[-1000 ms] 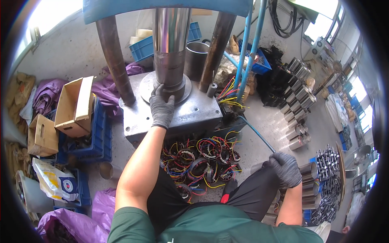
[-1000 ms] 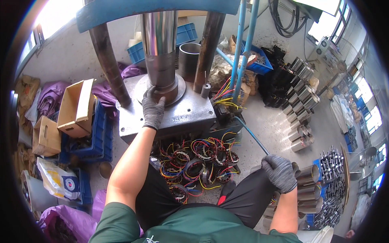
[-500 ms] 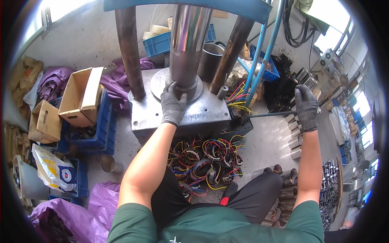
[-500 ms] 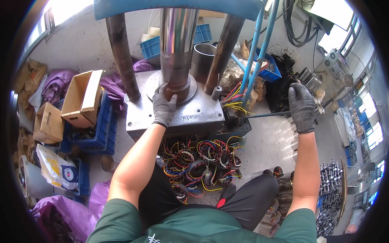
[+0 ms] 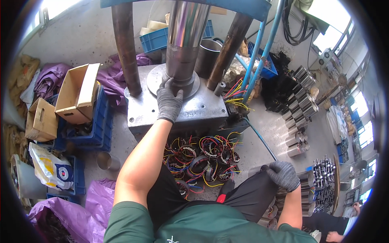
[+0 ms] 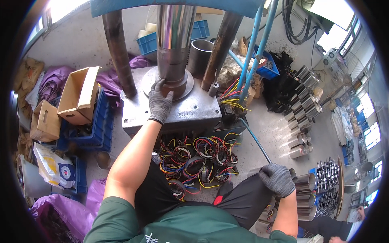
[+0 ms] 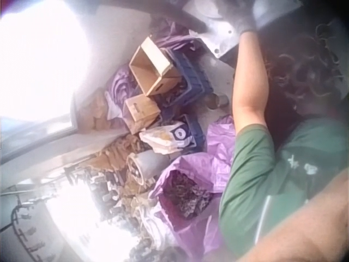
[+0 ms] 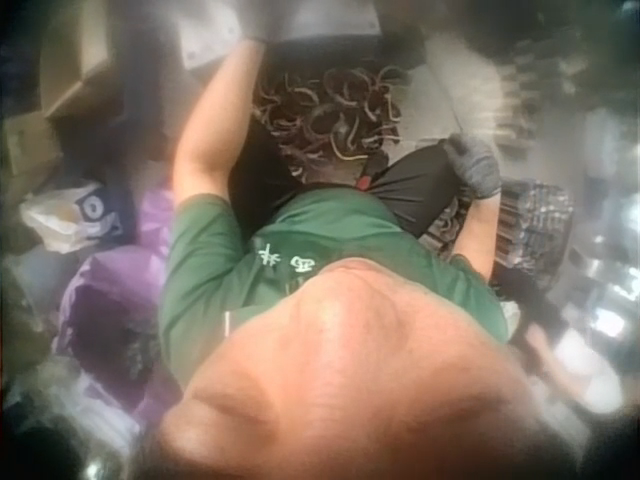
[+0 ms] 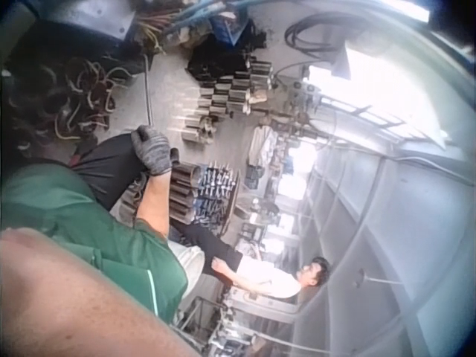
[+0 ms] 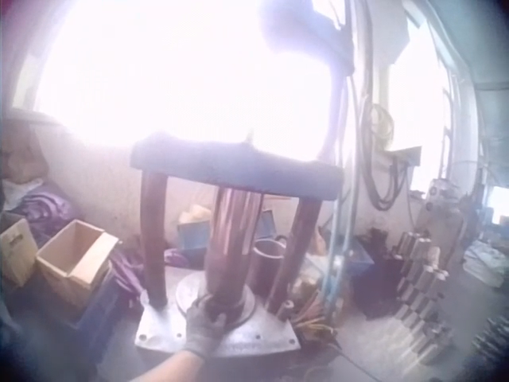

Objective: The person assembles electrical stator cores by organizing a bundle of colored wires, inserting the wire bundle into a metal stator housing, and then using a hydraulic press to seat the component inside a larger metal cylinder before placing the finished part on the floor.

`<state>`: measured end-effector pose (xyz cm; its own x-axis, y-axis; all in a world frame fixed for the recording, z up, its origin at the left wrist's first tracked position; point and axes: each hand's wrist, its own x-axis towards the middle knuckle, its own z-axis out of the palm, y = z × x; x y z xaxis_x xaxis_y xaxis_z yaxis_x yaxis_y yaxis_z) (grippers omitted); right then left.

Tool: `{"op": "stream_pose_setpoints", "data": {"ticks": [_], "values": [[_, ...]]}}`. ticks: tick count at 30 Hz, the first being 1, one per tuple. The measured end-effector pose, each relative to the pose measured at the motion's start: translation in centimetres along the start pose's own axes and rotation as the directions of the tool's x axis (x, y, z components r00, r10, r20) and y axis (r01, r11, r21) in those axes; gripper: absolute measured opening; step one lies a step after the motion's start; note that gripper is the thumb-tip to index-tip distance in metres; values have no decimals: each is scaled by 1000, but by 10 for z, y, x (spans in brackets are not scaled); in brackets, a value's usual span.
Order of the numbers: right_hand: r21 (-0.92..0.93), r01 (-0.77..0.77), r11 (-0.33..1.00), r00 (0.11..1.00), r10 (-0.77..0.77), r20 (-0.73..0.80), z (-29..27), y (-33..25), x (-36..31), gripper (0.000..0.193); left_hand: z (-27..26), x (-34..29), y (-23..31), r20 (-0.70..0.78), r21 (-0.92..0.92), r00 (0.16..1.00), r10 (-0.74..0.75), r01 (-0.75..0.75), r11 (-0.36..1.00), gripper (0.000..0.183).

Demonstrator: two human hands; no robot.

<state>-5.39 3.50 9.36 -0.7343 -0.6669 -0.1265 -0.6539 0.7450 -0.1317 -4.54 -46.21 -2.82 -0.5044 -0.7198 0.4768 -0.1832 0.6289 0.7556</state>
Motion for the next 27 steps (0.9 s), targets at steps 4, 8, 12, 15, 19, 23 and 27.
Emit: {"op": "stream_pose_setpoints", "data": {"ticks": [4, 8, 12, 15, 19, 23, 27], "values": [[9, -19, 1000, 999, 19, -45, 5, 2, 1, 25, 1, 0, -4, -6, -21, 1000, 22, -22, 1000, 61], [1, -2, 1000, 994, 2, -110, 7, 3, 1, 26, -1, 0, -2, -13, -30, 999, 36, -37, 999, 61], [3, -16, 1000, 990, 16, -140, 6, 0, 1, 25, -1, -1, 1, -14, -12, 999, 33, -33, 999, 61], [-22, -2, 1000, 987, -2, -159, 9, 2, 2, 24, -2, -1, 0, -25, 1, 999, 46, -46, 999, 60], [-22, 7, 1000, 983, -11, -183, 9, 2, 1, 24, -2, 0, 0, -9, -15, 1000, 26, -26, 1000, 61], [-9, -1, 1000, 982, 0, -187, 10, 2, 0, 24, 0, 0, -4, -23, -14, 998, 58, -58, 998, 61], [-32, -14, 999, 981, 7, -194, 8, -1, 0, 24, -1, 0, -5, -17, -14, 998, 55, -55, 998, 61]]}}
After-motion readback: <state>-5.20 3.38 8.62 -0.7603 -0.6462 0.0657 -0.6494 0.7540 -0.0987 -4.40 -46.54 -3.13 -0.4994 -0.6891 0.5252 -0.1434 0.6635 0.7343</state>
